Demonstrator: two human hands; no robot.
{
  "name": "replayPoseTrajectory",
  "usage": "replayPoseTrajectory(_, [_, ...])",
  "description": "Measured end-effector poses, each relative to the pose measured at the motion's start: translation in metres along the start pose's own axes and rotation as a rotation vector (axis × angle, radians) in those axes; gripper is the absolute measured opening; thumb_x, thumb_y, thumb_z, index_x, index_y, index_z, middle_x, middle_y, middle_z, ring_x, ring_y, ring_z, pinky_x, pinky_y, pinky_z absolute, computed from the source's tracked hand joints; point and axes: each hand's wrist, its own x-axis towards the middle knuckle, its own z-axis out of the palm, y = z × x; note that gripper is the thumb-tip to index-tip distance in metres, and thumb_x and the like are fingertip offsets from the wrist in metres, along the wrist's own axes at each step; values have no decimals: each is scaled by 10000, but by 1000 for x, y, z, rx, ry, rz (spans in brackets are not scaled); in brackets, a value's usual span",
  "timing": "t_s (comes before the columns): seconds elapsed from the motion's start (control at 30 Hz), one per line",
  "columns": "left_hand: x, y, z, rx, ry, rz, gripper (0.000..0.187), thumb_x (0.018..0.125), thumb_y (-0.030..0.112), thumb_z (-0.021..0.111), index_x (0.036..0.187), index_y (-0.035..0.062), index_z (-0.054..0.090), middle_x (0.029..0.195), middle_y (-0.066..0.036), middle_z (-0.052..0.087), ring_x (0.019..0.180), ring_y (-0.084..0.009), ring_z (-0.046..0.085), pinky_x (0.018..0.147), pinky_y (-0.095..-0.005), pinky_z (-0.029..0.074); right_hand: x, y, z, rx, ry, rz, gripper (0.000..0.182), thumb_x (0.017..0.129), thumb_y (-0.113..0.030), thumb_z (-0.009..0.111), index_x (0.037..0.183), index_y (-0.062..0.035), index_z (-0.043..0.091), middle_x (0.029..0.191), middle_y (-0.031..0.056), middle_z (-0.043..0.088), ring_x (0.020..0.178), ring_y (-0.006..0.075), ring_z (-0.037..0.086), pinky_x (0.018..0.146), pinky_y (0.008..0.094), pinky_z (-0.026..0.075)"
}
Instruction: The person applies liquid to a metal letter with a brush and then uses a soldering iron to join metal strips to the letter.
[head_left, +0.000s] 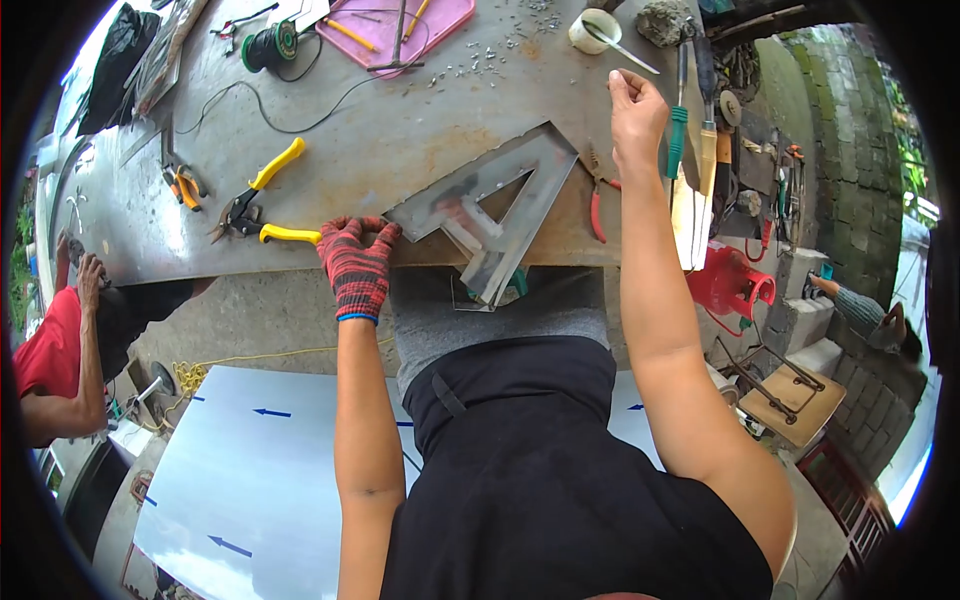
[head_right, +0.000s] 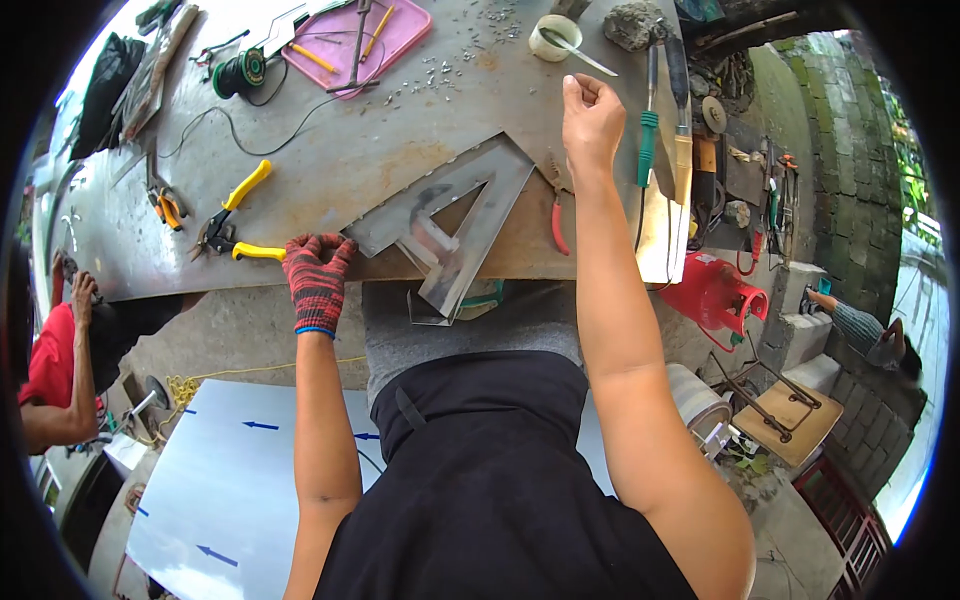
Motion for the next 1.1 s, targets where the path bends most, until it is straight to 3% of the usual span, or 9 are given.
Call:
replayPoseTrajectory(0.17, [0, 2, -2, -36, -20, -22, 310, 762, 339, 895, 945, 104, 808, 1214, -157, 612, 1170, -366, 538, 1063, -468, 426, 24, -15, 0, 315, 114, 114, 464, 864, -99, 861, 1197, 82, 595, 830, 78, 662, 618, 120, 609, 532, 249, 502])
replayPoseTrajectory(0.27, [0, 5, -2, 4, -1, -34, 312, 758, 342, 899, 939, 104, 809, 1210, -156, 612, 1166, -361, 541, 1059, -467, 431, 41, -20, 10, 307, 114, 109, 444, 866, -102, 860, 1177, 86, 604, 830, 77, 659, 625, 124, 622, 541, 249, 524])
replayPoseTrajectory(0.43, [5, -6, 5, -20, -6, -39, 315, 737, 337, 915, 928, 108, 814, 1196, -161, 617, 1124, -343, 576, 1016, -455, 469, 65, -14, 24, 345, 177, 30, 180, 851, -11, 831, 961, 68, 712, 772, 99, 717, 639, 139, 697, 588, 234, 571])
replayPoseTrajectory(0.6, [7, -8, 5, -138, -40, -75, 301, 723, 310, 927, 900, 94, 816, 1172, -161, 621, 1069, -328, 604, 964, -444, 505, 70, -10, 27, 265, 103, -70, 166, 880, -9, 815, 1016, 59, 748, 877, 115, 744, 693, 158, 710, 659, 252, 620])
replayPoseTrajectory(0.7, [7, -7, 6, -85, -7, -65, 298, 726, 311, 927, 895, 91, 816, 1167, -159, 620, 1064, -329, 603, 965, -442, 506, 80, 1, 28, 253, 72, -81, 139, 896, -83, 805, 980, 21, 767, 804, 95, 757, 691, 156, 737, 656, 276, 586])
replayPoseTrajectory(0.83, [4, -3, 5, -61, -10, -69, 301, 726, 312, 927, 897, 90, 816, 1172, -157, 620, 1080, -331, 597, 978, -443, 498, 92, 10, 20, -123, 97, -178, 218, 933, -234, 767, 973, -20, 782, 760, 91, 772, 695, 178, 761, 679, 324, 585])
replayPoseTrajectory(0.9, [3, -4, 6, -10, 82, 44, 256, 741, 200, 925, 878, 33, 788, 1052, -128, 626, 886, -260, 649, 843, -386, 554, 97, 12, 15, -195, 87, -228, 238, 946, -267, 744, 941, -33, 789, 737, 80, 774, 686, 170, 760, 682, 325, 580])
replayPoseTrajectory(1.0, [5, -9, 7, -110, -12, -64, 310, 722, 333, 926, 905, 107, 817, 1167, -153, 620, 1102, -336, 583, 1005, -445, 479, 107, 15, 4, -174, 94, -201, 263, 941, -271, 749, 948, -12, 788, 735, 74, 775, 678, 151, 755, 663, 320, 578])
replayPoseTrajectory(1.1, [4, -3, 4, -20, 13, -34, 313, 726, 354, 918, 908, 120, 817, 1164, -150, 620, 1110, -341, 576, 1013, -446, 473, 100, -11, -15, -52, 96, -168, 234, 950, -182, 751, 990, 48, 764, 799, 100, 762, 685, 161, 740, 637, 303, 598])
